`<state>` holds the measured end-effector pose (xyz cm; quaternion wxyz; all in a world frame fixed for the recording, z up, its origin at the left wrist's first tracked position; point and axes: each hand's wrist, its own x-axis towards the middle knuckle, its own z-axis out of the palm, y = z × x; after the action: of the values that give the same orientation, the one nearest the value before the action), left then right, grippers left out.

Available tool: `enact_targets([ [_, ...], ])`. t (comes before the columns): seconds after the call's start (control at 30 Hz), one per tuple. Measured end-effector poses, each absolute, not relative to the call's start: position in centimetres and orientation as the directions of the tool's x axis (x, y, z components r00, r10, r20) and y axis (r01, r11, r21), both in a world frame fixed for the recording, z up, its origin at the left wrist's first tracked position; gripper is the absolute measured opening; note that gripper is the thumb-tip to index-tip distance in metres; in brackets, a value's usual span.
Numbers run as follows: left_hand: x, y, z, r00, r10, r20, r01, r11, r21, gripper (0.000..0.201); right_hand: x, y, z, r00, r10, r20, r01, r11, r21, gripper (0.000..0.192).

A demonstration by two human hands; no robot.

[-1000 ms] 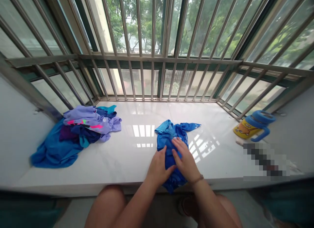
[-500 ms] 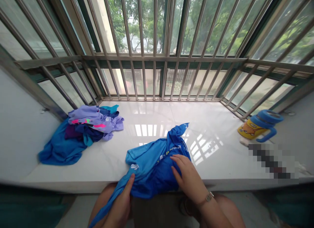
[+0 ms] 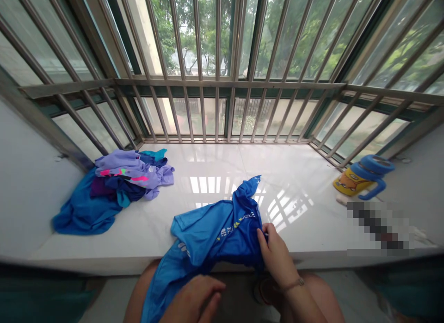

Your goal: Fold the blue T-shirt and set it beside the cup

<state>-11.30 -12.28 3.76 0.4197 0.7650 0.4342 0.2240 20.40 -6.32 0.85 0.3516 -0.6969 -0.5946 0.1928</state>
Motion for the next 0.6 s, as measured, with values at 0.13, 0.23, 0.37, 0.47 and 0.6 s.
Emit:
enact_targets([
  [0.13,-7.5,-10.2,5.5,0.493,0.858,0.142,0.457,-0.395,0.797,0.044,17.5,-8.1,3.5,0.193,0.979,0.069,0.393,-0.013,-0.920,0.043],
  [0.23,-5.1,-10.2,4.3,0.486,0.874,0.015,0.482,-0.282,0.830,0.092,15.6,-10.2,4.8,0.189,0.982,0.008,0.168,-0.025,-0.986,0.045],
  [0.37,-2.9,-11.6,2.6,0.314,0.937,-0.152,0.392,0.018,0.920,0.107,14.6,-12.9,6.0,0.122,0.993,-0.008,0.068,-0.016,-0.998,0.044],
  [0.47,-3.2,-12.7,2.9,0.181,0.952,-0.248,0.239,0.202,0.950,0.084,14.8,-14.3,7.2,-0.083,0.991,0.106,0.192,0.121,-0.974,0.034],
  [0.6,-5.2,-13.3,4.5,0.047,0.929,-0.366,0.111,0.360,0.926,0.075,15.6,-14.2,8.8,-0.217,0.905,0.367,0.385,0.424,-0.820,0.043],
])
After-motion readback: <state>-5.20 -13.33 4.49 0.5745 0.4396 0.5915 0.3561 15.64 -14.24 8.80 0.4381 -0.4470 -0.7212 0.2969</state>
